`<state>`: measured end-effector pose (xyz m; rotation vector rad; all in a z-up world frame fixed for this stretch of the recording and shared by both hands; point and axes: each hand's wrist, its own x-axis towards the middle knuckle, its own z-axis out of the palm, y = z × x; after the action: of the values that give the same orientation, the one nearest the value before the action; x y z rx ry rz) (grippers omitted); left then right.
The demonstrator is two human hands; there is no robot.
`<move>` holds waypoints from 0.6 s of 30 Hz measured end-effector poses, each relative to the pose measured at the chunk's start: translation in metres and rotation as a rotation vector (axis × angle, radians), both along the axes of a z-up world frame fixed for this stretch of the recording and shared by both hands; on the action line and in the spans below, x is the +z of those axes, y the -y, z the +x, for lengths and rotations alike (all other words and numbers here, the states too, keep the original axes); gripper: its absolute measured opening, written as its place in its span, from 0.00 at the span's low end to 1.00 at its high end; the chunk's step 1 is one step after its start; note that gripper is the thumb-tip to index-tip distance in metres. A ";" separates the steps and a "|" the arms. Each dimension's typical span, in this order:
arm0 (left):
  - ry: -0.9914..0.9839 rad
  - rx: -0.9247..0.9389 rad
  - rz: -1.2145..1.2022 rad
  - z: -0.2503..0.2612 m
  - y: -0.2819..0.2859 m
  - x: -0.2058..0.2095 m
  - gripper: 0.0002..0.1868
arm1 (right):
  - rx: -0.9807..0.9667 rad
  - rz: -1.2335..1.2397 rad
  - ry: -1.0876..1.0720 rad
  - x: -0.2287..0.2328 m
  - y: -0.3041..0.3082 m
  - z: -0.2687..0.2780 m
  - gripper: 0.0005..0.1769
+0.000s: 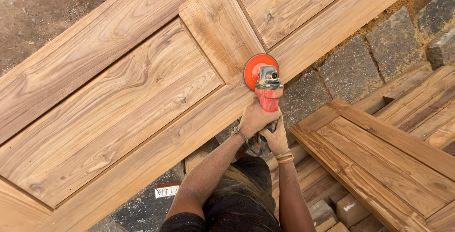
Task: The person uses a red orbital sander to smooth the surface of a wooden cabinet door. They move the sander across the flat panels and along the raised frame edges, generating sawdust. The person repositions the door and continues sanding different sections.
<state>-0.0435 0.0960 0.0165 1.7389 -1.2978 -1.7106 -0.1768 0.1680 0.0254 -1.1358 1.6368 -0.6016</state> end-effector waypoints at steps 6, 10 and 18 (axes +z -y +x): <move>0.009 0.023 -0.084 0.039 0.015 0.003 0.40 | -0.025 -0.070 0.014 -0.002 0.010 0.046 0.54; -0.048 0.175 -0.021 0.094 0.072 -0.010 0.41 | 0.066 -0.018 0.138 0.008 0.090 0.096 0.54; -0.038 0.350 -0.128 0.150 0.181 -0.004 0.36 | 0.200 0.031 -0.063 0.009 0.221 0.147 0.54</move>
<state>0.1068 -0.0850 0.0129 1.7297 -0.9918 -1.4238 -0.0300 -0.0527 0.0346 -1.2886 1.5565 -0.4140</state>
